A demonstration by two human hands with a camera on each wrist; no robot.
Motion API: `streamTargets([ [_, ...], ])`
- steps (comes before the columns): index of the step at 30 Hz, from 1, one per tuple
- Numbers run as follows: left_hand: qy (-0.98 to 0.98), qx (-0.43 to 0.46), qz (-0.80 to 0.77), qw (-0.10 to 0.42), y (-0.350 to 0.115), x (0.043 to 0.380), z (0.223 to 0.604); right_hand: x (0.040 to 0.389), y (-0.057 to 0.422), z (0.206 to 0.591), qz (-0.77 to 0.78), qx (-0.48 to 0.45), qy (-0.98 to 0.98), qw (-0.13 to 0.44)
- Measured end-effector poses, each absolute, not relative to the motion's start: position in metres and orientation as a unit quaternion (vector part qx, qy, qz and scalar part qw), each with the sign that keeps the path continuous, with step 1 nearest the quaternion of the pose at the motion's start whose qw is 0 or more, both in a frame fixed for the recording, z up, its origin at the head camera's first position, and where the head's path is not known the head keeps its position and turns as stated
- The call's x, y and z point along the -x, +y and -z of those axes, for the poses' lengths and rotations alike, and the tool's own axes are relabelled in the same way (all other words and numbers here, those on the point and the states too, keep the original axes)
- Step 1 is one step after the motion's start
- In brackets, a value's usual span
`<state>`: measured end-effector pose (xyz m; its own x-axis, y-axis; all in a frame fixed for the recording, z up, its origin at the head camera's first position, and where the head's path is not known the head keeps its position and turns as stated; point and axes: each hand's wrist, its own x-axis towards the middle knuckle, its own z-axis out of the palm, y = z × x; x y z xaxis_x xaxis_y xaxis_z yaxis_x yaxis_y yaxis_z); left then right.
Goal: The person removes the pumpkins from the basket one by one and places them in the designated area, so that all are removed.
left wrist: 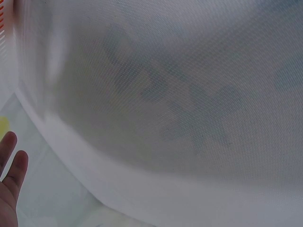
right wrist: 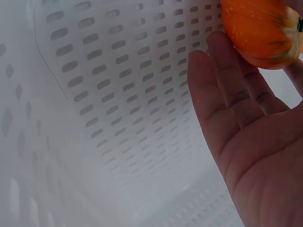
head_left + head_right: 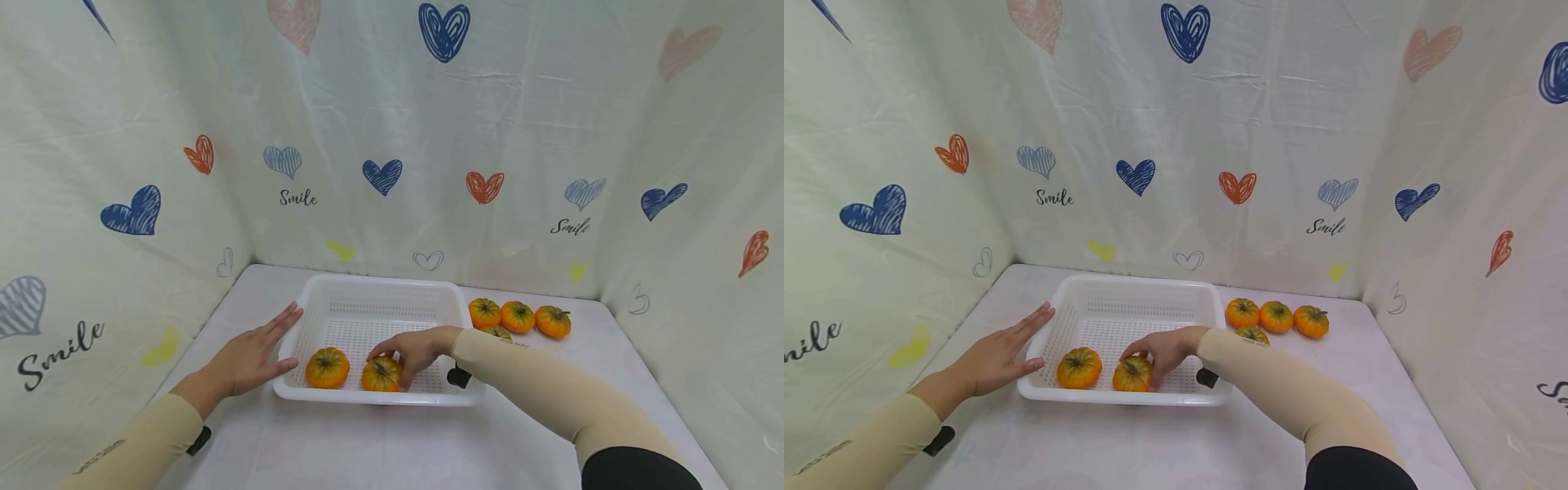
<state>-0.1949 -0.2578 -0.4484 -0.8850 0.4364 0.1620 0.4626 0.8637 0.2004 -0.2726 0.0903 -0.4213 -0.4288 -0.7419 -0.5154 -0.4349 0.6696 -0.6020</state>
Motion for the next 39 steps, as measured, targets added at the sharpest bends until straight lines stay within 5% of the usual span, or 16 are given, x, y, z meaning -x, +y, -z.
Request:
streamTargets([
  [39, -0.962, 0.237, 0.119, 0.062, -0.259, 0.196, 0.452, 0.290, 0.120, 0.377, 0.281, 0.359, 0.837, 0.302],
])
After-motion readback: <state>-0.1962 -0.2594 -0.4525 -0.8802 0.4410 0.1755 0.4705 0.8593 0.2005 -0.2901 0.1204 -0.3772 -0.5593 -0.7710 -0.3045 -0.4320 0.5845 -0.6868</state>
